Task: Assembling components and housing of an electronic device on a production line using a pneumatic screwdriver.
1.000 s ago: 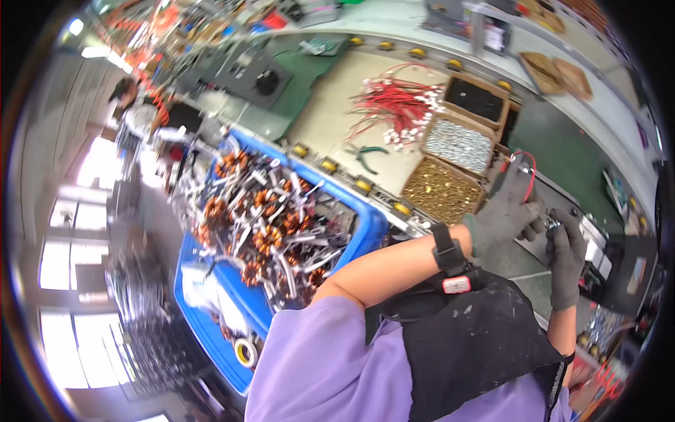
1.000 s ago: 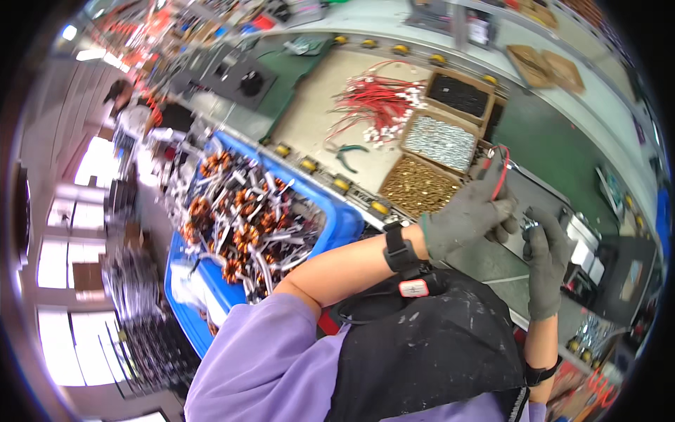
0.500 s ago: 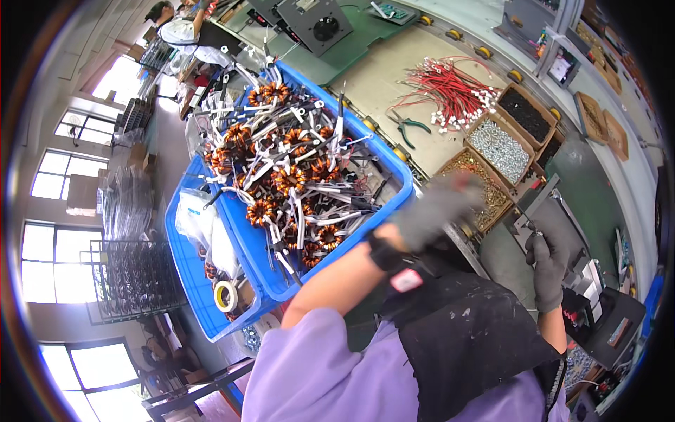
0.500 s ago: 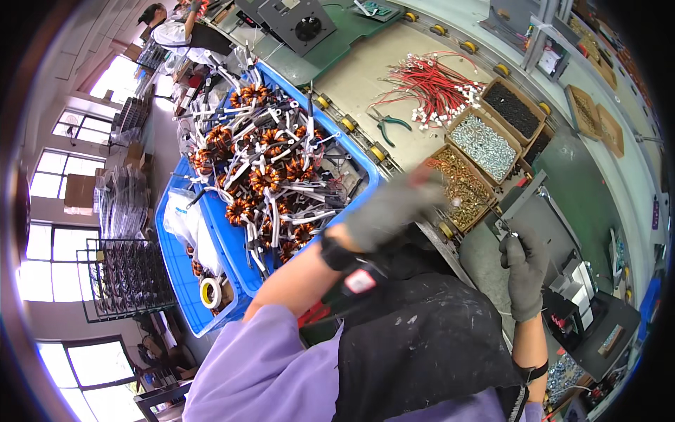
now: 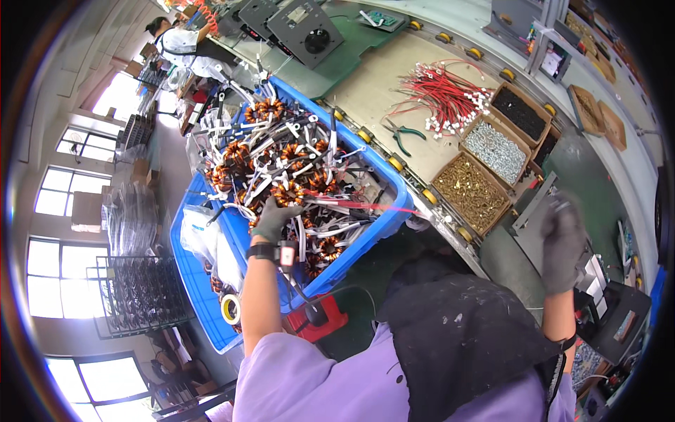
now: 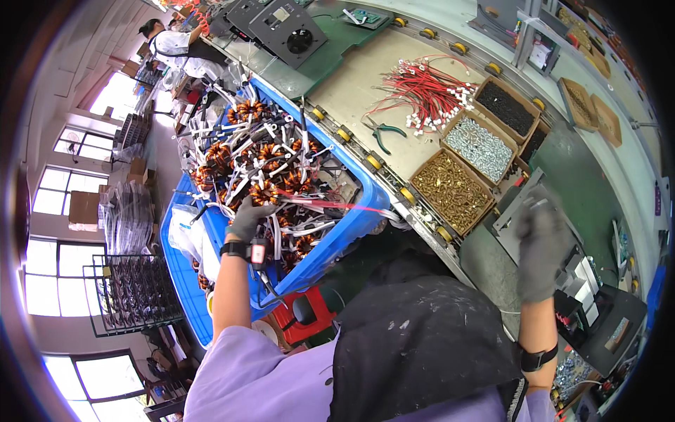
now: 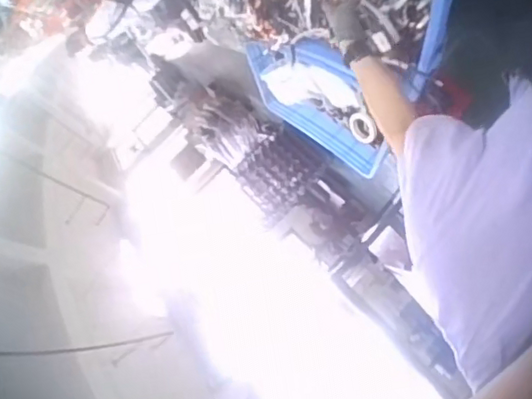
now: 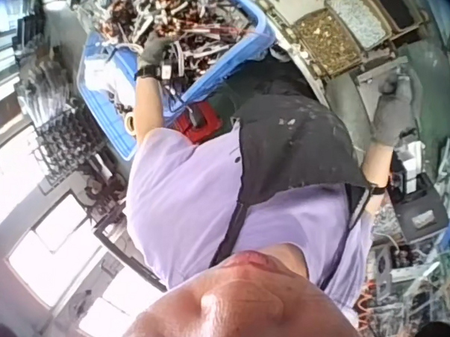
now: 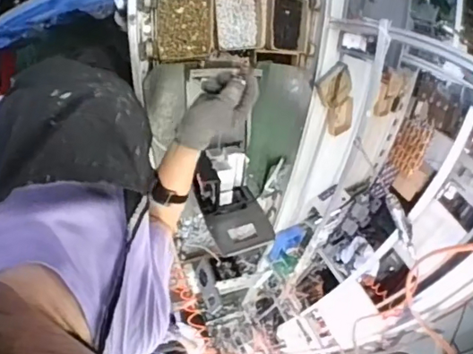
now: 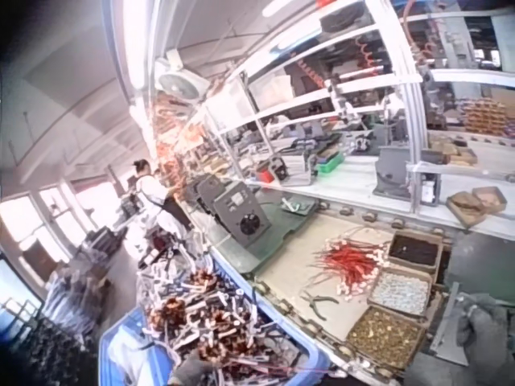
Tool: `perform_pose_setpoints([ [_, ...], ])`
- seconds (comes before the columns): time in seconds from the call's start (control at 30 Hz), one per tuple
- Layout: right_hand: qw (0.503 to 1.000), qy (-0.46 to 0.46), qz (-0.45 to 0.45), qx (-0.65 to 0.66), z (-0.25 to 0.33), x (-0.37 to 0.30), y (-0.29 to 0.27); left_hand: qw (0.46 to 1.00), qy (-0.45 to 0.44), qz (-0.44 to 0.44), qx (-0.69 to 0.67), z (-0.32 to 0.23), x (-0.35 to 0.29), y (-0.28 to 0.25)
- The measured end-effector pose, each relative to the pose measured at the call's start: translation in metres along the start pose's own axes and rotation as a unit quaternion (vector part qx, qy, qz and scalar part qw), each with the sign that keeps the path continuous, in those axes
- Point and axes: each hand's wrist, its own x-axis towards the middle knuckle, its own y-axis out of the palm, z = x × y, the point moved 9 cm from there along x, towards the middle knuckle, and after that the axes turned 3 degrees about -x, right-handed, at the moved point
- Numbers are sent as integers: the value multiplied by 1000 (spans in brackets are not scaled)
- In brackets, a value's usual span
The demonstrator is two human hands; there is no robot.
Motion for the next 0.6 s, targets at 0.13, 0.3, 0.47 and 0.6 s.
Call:
perform_pose_setpoints([
  [0.13, 983, -113, -78, 126, 42, 31, -36, 960, -16, 157, -231, -5, -2, 16],
  [0.3, 995, -82, 42, -30, 24, 23, -9, 982, -64, -176, 5, 6, 14, -11],
  [0.47, 991, -66, 116, 9, 21, 19, 17, 987, -26, 46, -155, -41, -17, 35],
  [0.6, 992, -54, 113, -2, 23, 17, 21, 958, 130, 165, -197, -140, -81, 56],
])
